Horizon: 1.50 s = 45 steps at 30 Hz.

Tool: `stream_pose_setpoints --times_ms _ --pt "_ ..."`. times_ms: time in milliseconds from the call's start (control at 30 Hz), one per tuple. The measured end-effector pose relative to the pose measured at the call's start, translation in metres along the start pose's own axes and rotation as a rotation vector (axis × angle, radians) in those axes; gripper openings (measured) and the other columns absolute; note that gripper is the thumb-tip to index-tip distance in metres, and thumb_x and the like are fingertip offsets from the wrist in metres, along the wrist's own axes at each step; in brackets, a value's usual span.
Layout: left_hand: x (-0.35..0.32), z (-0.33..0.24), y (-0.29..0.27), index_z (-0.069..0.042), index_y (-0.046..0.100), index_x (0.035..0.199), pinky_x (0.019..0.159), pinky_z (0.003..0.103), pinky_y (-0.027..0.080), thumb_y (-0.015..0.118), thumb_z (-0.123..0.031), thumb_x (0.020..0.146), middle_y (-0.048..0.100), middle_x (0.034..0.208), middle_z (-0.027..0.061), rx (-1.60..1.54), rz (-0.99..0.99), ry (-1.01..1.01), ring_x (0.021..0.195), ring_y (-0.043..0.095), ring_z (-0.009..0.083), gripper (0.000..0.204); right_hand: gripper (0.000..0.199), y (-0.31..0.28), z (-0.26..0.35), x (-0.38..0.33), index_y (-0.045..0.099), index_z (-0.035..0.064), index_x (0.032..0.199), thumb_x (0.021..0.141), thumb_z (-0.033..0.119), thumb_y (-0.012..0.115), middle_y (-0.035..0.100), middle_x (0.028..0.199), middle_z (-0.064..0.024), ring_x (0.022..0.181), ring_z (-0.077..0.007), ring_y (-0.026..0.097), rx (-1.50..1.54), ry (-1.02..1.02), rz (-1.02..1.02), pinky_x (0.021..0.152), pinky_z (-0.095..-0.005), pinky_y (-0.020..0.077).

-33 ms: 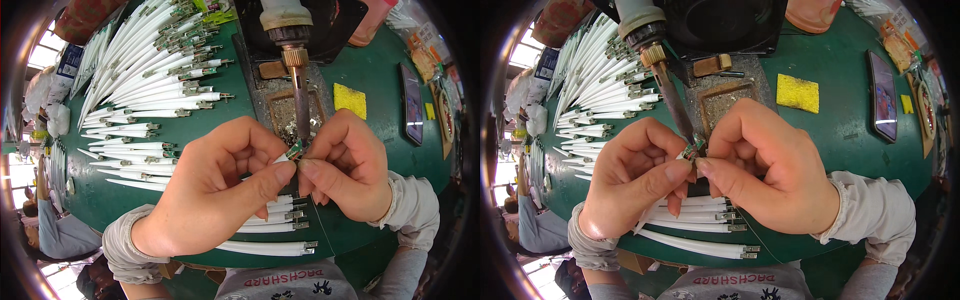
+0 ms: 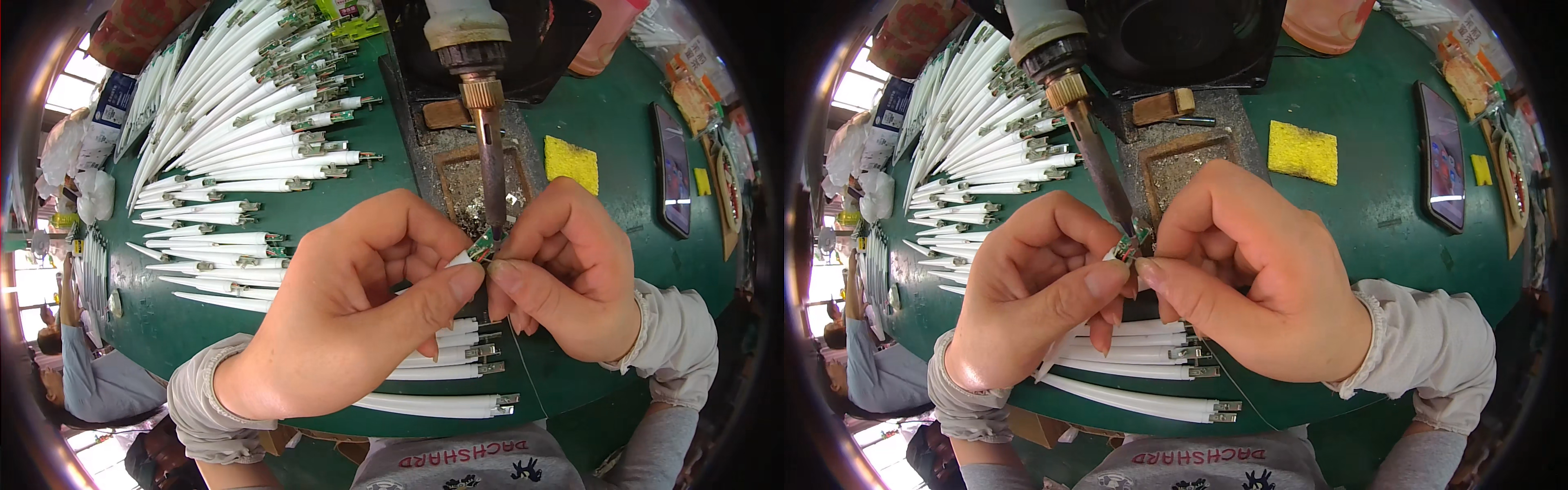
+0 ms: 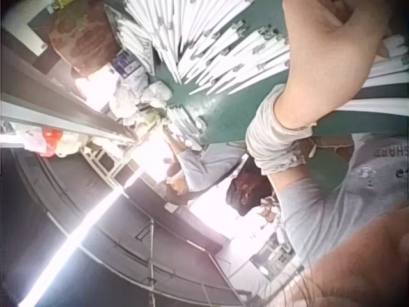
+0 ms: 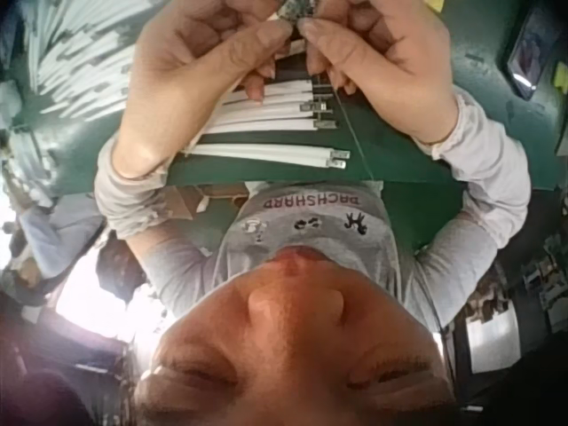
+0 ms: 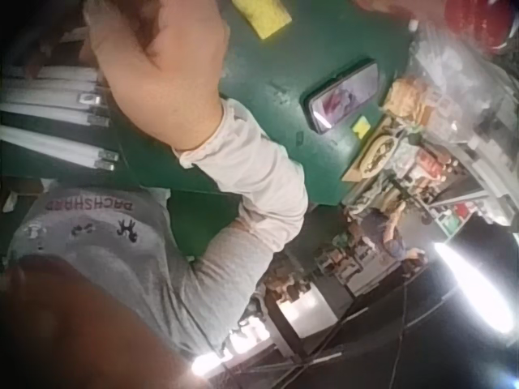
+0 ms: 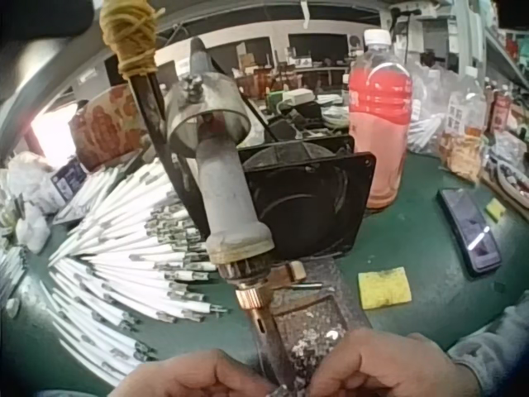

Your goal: The person solders circuit boards on the ends of white tubes using a stationary soldering iron and solder wire by hand, wiping the soldering iron on a sponge and arranging the completed tubes on the work table.

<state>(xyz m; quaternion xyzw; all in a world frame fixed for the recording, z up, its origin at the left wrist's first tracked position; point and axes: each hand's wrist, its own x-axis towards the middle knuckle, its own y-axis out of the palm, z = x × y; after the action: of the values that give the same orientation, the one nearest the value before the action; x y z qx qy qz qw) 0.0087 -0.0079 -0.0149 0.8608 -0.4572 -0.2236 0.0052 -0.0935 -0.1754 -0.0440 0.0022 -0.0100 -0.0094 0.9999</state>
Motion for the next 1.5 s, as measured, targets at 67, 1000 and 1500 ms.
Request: stream_pose_setpoints --times_ms 67,1000,1500 --pt "0.0 0.0 0.0 0.003 0.049 0.091 0.052 0.021 0.047 0.059 -0.005 0.084 0.058 0.081 0.011 -0.006 -0.006 0.033 0.066 0.055 0.0101 0.014 0.015 0.001 -0.001 0.0 0.038 0.0016 0.089 0.087 0.004 0.053 0.057 0.069 -0.0094 0.05 -0.0066 0.051 -0.008 -0.027 0.0 0.043 -0.017 0.0397" --pt "0.0 0.004 -0.003 0.004 0.053 0.086 0.065 0.021 0.042 0.059 0.002 0.08 0.058 0.081 0.0061 0.398 -0.024 0.189 0.074 0.053 0.0077 0.009 0.016 -0.002 0.003 -0.005 0.039 0.0012 0.087 0.086 0.004 0.054 0.055 0.067 -0.0071 0.048 -0.0055 0.049 -0.086 0.015 -0.015 0.042 -0.0166 0.0361" --pt "0.003 0.001 -0.003 0.004 0.052 0.086 0.061 0.019 0.038 0.058 0.003 0.079 0.057 0.08 0.0059 0.342 -0.038 0.146 0.071 0.051 0.0062 0.009 0.02 -0.001 0.005 -0.002 0.036 0.0034 0.09 0.089 0.016 0.052 0.055 0.064 -0.0087 0.046 -0.0058 0.045 0.134 0.099 -0.055 0.041 -0.0168 0.035"
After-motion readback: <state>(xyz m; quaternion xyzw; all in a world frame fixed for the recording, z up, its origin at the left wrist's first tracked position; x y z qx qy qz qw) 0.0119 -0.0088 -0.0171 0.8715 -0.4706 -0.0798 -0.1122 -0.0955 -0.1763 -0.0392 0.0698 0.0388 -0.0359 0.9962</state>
